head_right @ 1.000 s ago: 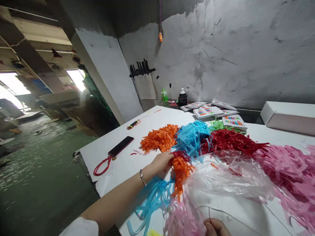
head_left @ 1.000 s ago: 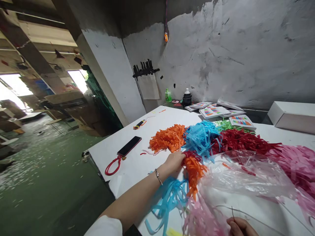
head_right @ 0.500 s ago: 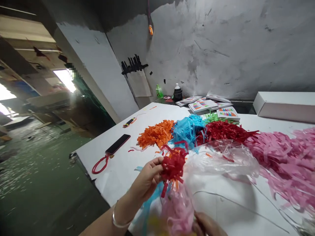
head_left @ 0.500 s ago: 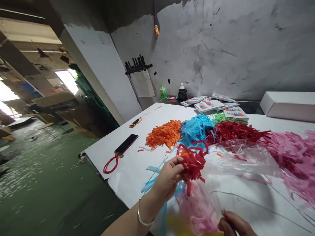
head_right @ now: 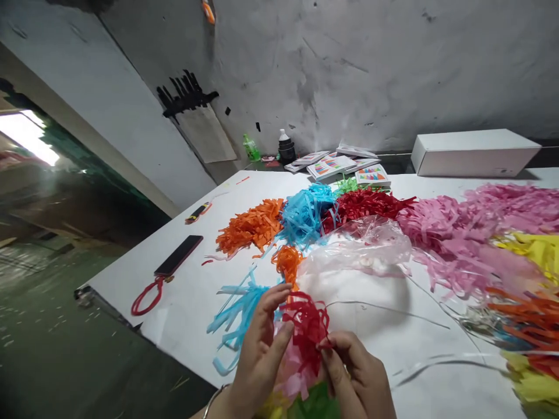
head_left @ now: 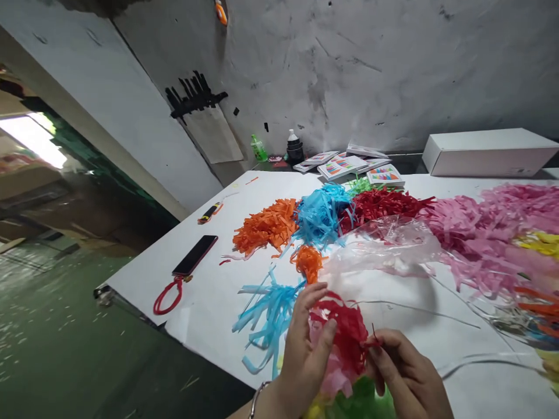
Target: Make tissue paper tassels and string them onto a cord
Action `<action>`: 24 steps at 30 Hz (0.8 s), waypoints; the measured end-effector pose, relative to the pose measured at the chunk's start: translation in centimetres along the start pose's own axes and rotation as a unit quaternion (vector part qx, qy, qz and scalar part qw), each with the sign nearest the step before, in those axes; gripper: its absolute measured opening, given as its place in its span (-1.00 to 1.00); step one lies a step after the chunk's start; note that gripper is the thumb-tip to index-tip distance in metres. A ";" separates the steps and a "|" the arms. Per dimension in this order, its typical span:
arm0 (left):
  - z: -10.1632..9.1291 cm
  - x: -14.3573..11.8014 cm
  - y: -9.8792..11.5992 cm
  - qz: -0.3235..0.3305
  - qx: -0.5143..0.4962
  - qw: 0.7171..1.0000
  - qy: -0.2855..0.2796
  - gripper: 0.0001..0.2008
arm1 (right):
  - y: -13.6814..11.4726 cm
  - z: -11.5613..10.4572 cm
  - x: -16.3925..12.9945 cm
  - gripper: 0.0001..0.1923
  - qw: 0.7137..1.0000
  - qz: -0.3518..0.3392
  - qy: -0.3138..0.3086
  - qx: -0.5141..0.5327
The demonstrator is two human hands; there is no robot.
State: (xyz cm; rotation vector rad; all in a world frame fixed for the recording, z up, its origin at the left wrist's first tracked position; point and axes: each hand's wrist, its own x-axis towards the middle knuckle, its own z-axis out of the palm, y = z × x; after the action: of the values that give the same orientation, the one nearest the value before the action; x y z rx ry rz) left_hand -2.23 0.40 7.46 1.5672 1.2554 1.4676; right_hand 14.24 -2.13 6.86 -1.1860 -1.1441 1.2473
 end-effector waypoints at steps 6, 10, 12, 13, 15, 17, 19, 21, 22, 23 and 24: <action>0.4 0.0 1.2 0.037 0.049 0.974 -0.218 -0.78 | 0.9 -1.0 0.9 -0.65 0.995 0.051 -0.043 0.068; 0.9 -0.1 0.6 -0.022 0.032 0.987 -0.158 -0.74 | 1.3 -1.3 0.6 -0.68 0.998 0.048 0.008 0.038; 1.0 0.0 0.5 -0.073 0.008 0.984 -0.163 -0.72 | 1.0 -1.0 0.2 -0.69 1.000 0.027 0.012 0.003; 1.1 0.0 0.5 -0.101 -0.008 0.981 -0.167 -0.70 | 0.8 -0.8 0.0 -0.70 1.000 0.015 0.017 -0.012; 1.2 0.1 0.6 -0.156 -0.048 0.972 -0.168 -0.66 | 0.4 -0.4 -0.1 -0.72 0.999 -0.011 0.020 -0.035; 1.4 0.1 0.6 -0.204 -0.091 0.960 -0.167 -0.63 | 0.2 -0.2 -0.2 -0.73 0.998 -0.027 0.024 -0.051; 1.5 0.2 0.6 -0.246 -0.135 0.945 -0.168 -0.61 | 0.1 -0.1 -0.1 -0.74 0.997 -0.037 0.028 -0.062; 1.5 0.2 0.5 -0.283 -0.174 0.928 -0.171 -0.60 | 0.3 -0.1 -0.1 -0.75 0.996 -0.047 0.027 -0.071; 1.5 0.2 0.4 -0.296 -0.190 0.920 -0.170 -0.59 | 0.3 -0.2 -0.1 -0.74 0.995 -0.053 0.026 -0.077; 1.5 0.2 0.3 -0.306 -0.203 0.914 -0.170 -0.59 | 0.4 -0.2 0.0 -0.74 0.994 -0.058 0.025 -0.084; 1.5 0.2 0.3 -0.313 -0.211 0.910 -0.168 -0.59 | 0.5 -0.2 0.0 -0.73 0.994 -0.064 0.025 -0.090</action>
State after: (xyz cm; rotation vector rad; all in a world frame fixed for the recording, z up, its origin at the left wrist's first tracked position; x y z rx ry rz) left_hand -0.75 0.74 7.57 0.9438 1.0122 0.9191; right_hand 14.43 -2.16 6.36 -1.2487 -1.2960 1.0286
